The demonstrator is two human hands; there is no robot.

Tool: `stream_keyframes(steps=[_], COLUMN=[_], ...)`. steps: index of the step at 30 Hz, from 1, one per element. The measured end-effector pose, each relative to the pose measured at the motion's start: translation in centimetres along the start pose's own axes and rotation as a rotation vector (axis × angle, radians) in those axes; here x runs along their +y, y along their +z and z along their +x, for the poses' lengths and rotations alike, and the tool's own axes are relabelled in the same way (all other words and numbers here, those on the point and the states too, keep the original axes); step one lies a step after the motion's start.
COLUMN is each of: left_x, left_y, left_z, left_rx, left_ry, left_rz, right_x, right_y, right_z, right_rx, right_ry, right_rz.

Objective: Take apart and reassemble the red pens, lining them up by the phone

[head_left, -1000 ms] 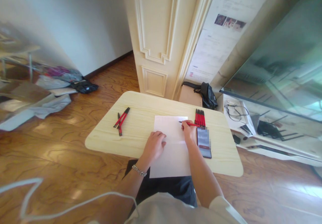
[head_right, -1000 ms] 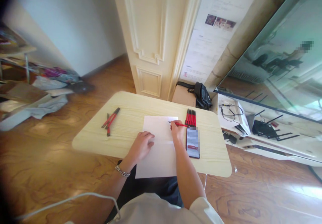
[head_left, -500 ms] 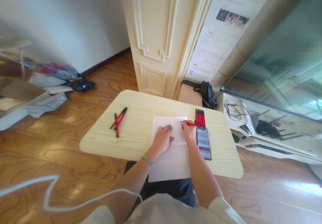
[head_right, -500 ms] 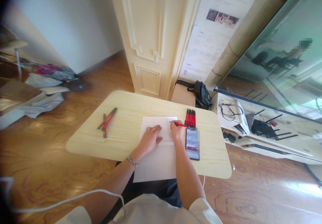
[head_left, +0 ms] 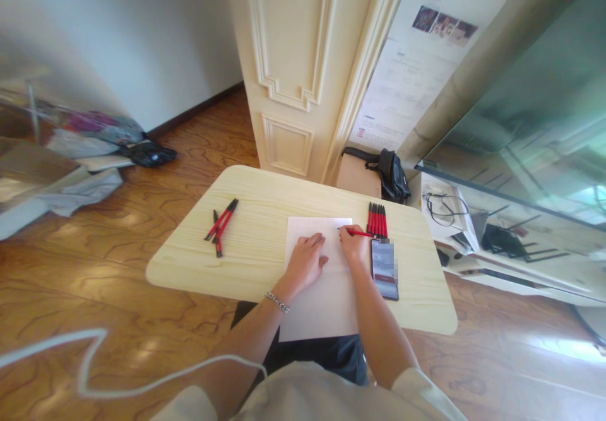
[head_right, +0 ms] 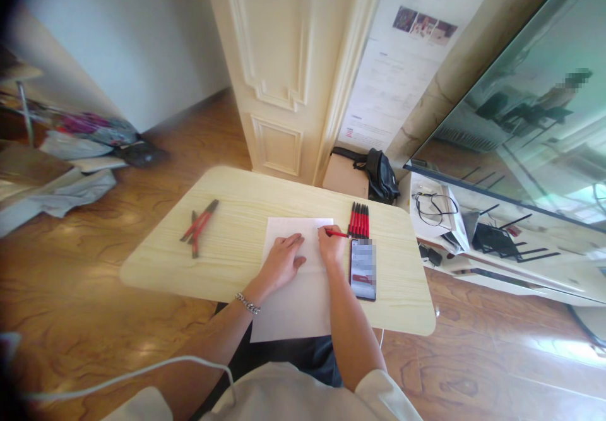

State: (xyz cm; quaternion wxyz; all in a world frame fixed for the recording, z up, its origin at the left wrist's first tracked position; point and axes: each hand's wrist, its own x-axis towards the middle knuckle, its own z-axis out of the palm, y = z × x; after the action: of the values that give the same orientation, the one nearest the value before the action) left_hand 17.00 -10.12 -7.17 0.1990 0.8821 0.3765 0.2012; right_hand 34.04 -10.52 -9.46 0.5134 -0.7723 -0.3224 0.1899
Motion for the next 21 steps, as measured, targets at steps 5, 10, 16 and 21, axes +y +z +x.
stream_keyframes(steps=[5,10,16,21], left_x=[0.0,0.0,0.0,0.1], left_y=[0.1,0.1,0.2,0.1], left_z=[-0.1,-0.1,-0.1,-0.2], left_rx=[0.004,0.004,0.019,0.019], left_ry=[-0.003,-0.007,0.000,-0.010], left_rz=[0.010,0.004,-0.008,-0.015], right_x=[-0.1,-0.3,-1.1,-1.6], right_y=[-0.2,-0.2,-0.4,-1.1], right_z=[-0.1,0.1,0.1,-0.2], right_rx=[0.001,0.012,0.006,-0.009], right_ry=[-0.012,-0.004,0.039,0.139], right_rz=[-0.040,-0.090,-0.051,0.344])
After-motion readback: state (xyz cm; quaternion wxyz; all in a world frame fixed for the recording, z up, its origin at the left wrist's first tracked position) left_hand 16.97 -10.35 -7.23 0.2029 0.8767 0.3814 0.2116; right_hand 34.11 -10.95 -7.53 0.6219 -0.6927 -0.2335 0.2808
